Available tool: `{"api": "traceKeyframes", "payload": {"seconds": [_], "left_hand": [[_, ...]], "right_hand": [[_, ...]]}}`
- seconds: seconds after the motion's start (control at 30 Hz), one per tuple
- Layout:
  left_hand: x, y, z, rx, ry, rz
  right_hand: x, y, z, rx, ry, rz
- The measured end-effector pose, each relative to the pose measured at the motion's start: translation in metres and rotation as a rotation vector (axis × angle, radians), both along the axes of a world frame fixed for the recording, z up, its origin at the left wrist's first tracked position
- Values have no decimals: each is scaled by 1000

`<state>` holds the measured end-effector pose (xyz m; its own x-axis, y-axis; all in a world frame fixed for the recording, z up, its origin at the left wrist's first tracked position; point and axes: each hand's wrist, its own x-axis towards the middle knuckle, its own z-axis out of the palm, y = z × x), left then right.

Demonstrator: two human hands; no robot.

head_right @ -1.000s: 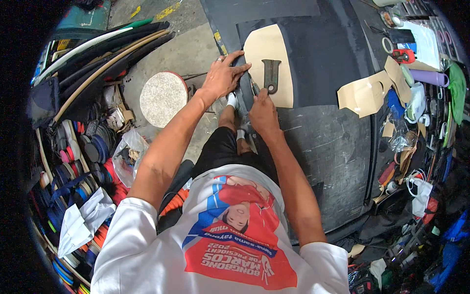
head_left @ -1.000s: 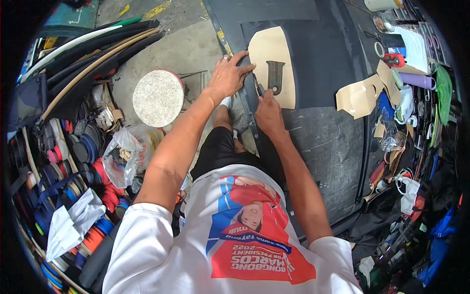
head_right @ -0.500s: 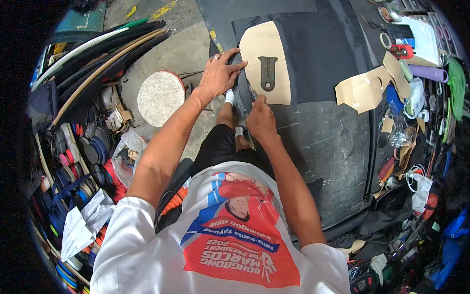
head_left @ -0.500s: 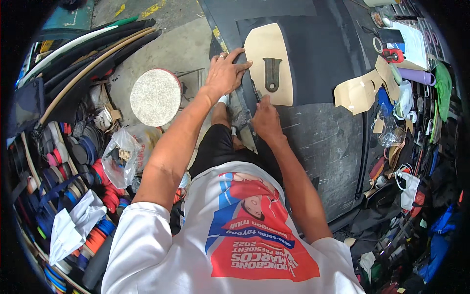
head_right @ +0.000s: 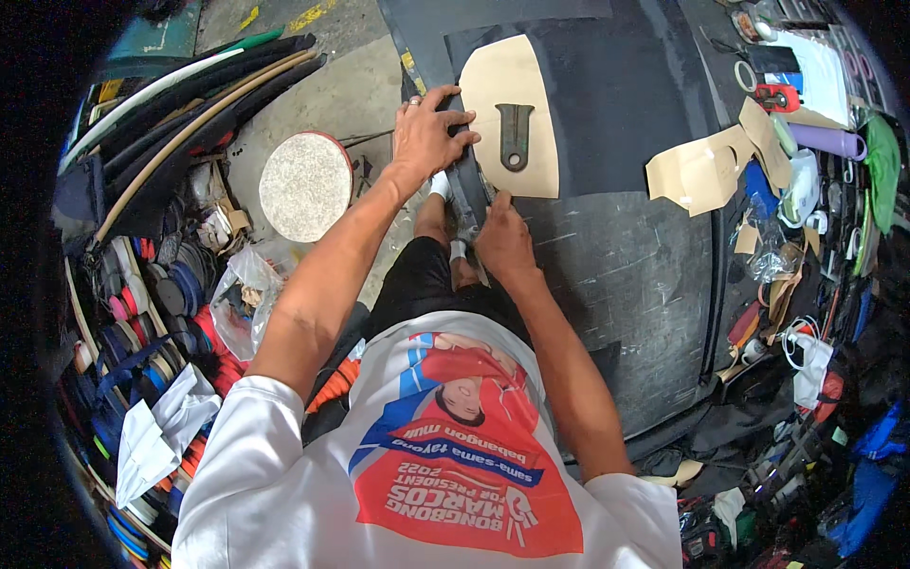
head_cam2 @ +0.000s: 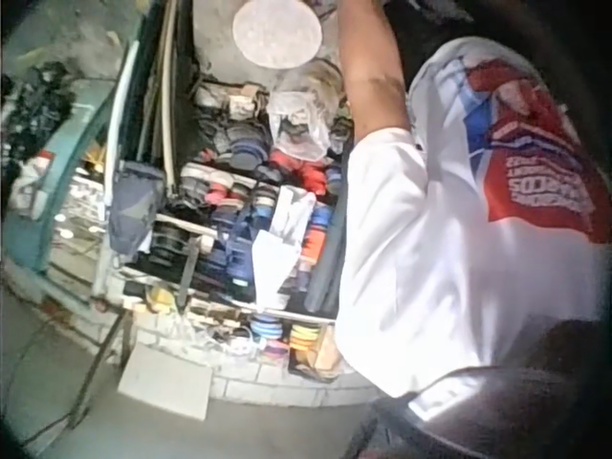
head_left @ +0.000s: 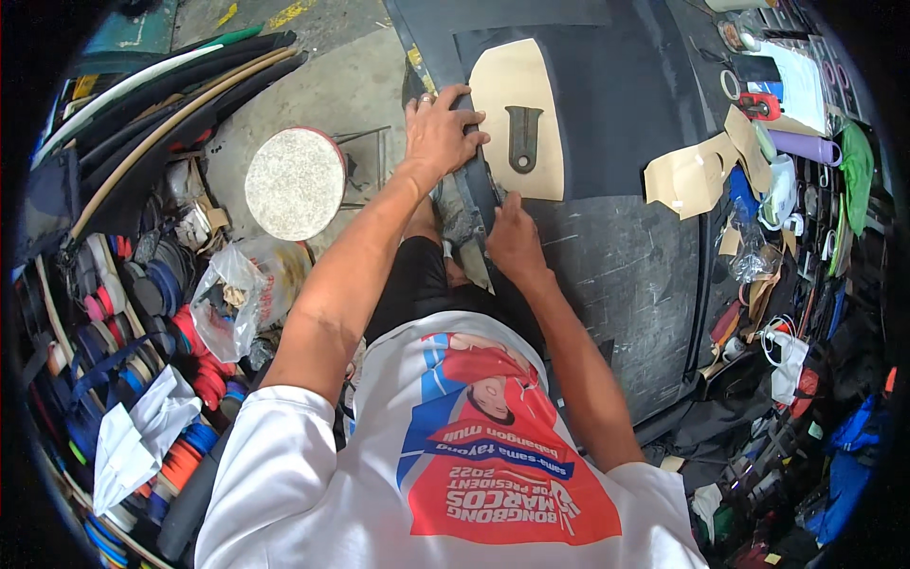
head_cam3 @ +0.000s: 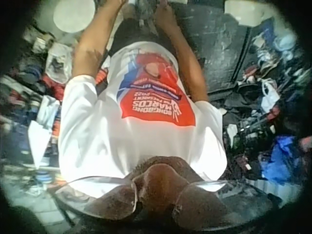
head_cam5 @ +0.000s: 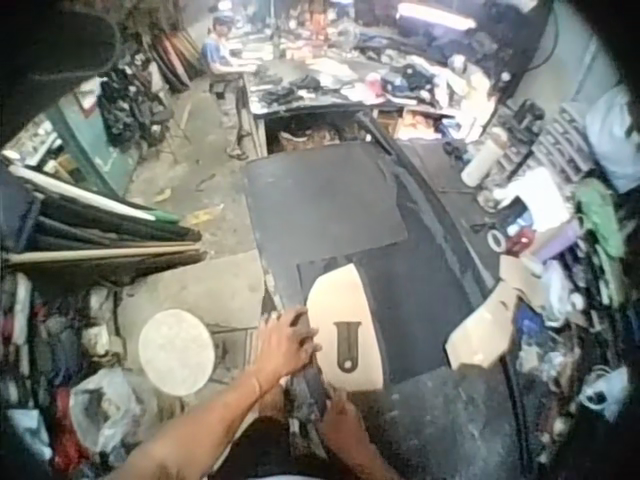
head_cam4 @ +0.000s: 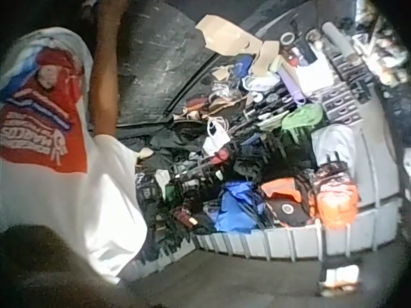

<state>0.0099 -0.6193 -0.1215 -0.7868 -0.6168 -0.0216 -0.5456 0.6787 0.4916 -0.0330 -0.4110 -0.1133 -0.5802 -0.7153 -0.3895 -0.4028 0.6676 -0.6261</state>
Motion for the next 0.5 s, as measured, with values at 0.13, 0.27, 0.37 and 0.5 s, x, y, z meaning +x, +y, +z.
{"api": "traceKeyframes", "payload": {"seconds": [0.13, 0.27, 0.37, 0.5], "left_hand": [[6, 1, -2, -47, 18, -13], [6, 4, 4, -38, -7, -32], [6, 4, 7, -26, -34, -38], [6, 5, 6, -36, -44, -48]], "right_hand": [[-4, 6, 3, -47, 10, 23], [-14, 6, 2, 21, -9, 58], [-20, 7, 4, -3, -7, 119], [-24, 8, 6, 35, -47, 115]]}}
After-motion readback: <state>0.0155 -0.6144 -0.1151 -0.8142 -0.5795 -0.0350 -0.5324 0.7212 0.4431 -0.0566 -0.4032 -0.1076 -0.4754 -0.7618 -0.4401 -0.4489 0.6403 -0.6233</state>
